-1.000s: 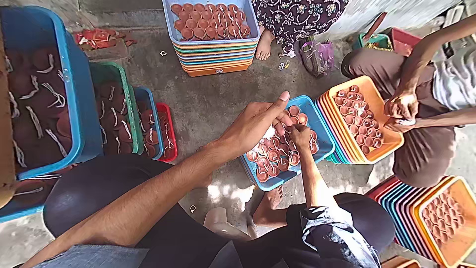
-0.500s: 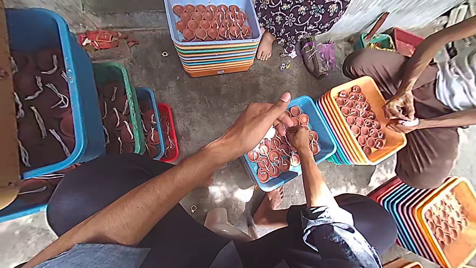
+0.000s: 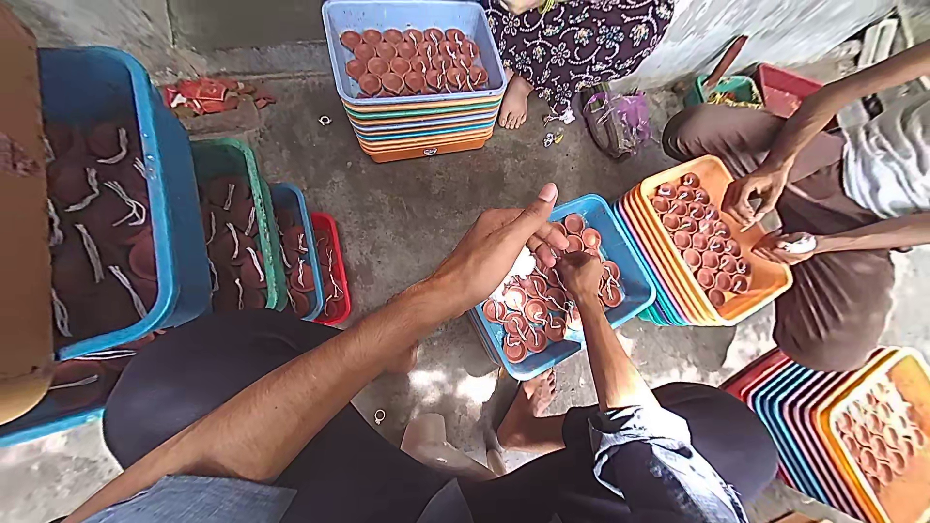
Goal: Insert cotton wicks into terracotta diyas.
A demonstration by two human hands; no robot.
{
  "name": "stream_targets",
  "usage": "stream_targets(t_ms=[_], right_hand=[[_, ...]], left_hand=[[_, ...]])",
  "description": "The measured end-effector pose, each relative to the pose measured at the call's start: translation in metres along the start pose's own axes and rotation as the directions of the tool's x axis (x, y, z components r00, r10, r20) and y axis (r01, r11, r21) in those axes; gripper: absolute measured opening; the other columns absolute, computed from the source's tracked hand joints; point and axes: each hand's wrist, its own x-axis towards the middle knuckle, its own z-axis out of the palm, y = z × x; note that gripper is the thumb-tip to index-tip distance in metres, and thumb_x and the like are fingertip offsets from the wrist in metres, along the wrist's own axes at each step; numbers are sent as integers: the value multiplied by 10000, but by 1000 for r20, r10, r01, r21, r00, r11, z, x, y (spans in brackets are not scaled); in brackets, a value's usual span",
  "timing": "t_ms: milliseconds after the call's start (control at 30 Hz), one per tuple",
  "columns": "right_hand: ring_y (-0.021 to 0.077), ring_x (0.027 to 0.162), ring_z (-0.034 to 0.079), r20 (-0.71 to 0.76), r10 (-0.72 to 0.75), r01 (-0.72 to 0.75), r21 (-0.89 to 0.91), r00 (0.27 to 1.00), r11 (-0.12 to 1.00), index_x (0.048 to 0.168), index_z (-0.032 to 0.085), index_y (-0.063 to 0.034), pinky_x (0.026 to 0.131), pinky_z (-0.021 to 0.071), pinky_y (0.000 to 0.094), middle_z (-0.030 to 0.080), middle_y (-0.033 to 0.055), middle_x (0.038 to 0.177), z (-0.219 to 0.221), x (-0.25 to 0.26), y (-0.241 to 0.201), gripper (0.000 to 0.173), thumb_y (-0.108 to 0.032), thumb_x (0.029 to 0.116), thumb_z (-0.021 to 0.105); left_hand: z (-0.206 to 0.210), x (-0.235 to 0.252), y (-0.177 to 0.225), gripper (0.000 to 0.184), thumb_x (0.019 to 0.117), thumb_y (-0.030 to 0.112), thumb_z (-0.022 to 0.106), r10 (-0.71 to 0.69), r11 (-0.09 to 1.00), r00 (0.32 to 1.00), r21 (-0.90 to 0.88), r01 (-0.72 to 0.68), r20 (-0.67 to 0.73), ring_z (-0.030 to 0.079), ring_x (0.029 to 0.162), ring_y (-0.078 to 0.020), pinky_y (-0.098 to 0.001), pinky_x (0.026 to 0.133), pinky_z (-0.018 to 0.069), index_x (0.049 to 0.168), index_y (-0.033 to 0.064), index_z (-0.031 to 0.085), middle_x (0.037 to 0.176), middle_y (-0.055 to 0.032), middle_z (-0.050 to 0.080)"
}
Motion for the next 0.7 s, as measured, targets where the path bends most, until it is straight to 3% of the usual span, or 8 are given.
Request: stream_targets(t_ms=[167,233,300,367,467,533,633,700], right_hand=[[318,896,680,-174,-126,148,124,977,981,1050,765,-66,828,526,564,732,135,964,-37,-8,-35,226,-250,929,717],[190,748,678,-134,-154,189,317,979,929,987,769,-95,697,552,437,737,61,875,-67,-26,-72,182,-263,920,752],[74,698,650,25,-234,169,614,972,771,965,777,-105,649,547,259,736,2,842,-101,-57,-111,80,-180,948,753],[88,741,638,200,-368,71,793,908,605,1012,769,-77,679,539,243,732,40,898,-129,-91,-139,107,-111,954,685],[139,847,673,240,-543,24,900,805,435,1140,730,-17,785,567,292,725,115,992,-143,-131,-160,266,-194,943,717],[141,862,684,181,-548,31,935,817,354,1128,727,4,797,575,297,727,120,989,-139,-151,-172,297,-215,929,756],[143,814,693,87,-444,80,936,892,344,1029,738,12,755,603,281,723,107,906,-131,-171,-189,235,-136,868,823],[164,791,707,41,-377,104,928,925,357,984,735,27,743,619,289,728,127,875,-125,-175,-193,194,-68,847,834]], left_hand=[[0,2,-1,713,1105,547,176,86,992,996,-95,-83,35,594,584,-124,-212,421,438,1164,67,699,955,-85,700],[1,3,-1,691,1102,553,167,123,985,992,-128,-119,26,575,604,-126,-220,453,453,1226,92,666,1009,-81,676],[3,3,0,666,1102,544,153,166,977,986,-136,-163,6,588,626,-119,-219,473,472,1301,118,626,1043,-70,674],[3,3,2,653,1104,528,147,226,965,974,-133,-227,-22,590,634,-118,-215,465,471,1347,119,594,1093,-71,667],[2,1,3,630,1099,514,151,325,941,944,-82,-329,-51,627,756,-128,-227,521,504,1373,126,564,1249,-69,629],[2,1,1,634,1095,528,147,385,922,921,-23,-387,-62,635,807,-124,-231,556,524,1388,126,541,1276,-67,611],[4,-1,-2,633,1099,514,144,457,887,889,84,-454,-25,614,1073,-142,-305,836,547,1411,91,496,1356,-68,568],[6,-1,-4,639,1093,541,172,464,881,886,98,-462,6,608,1093,-150,-316,855,544,1418,85,482,1331,-73,577]])
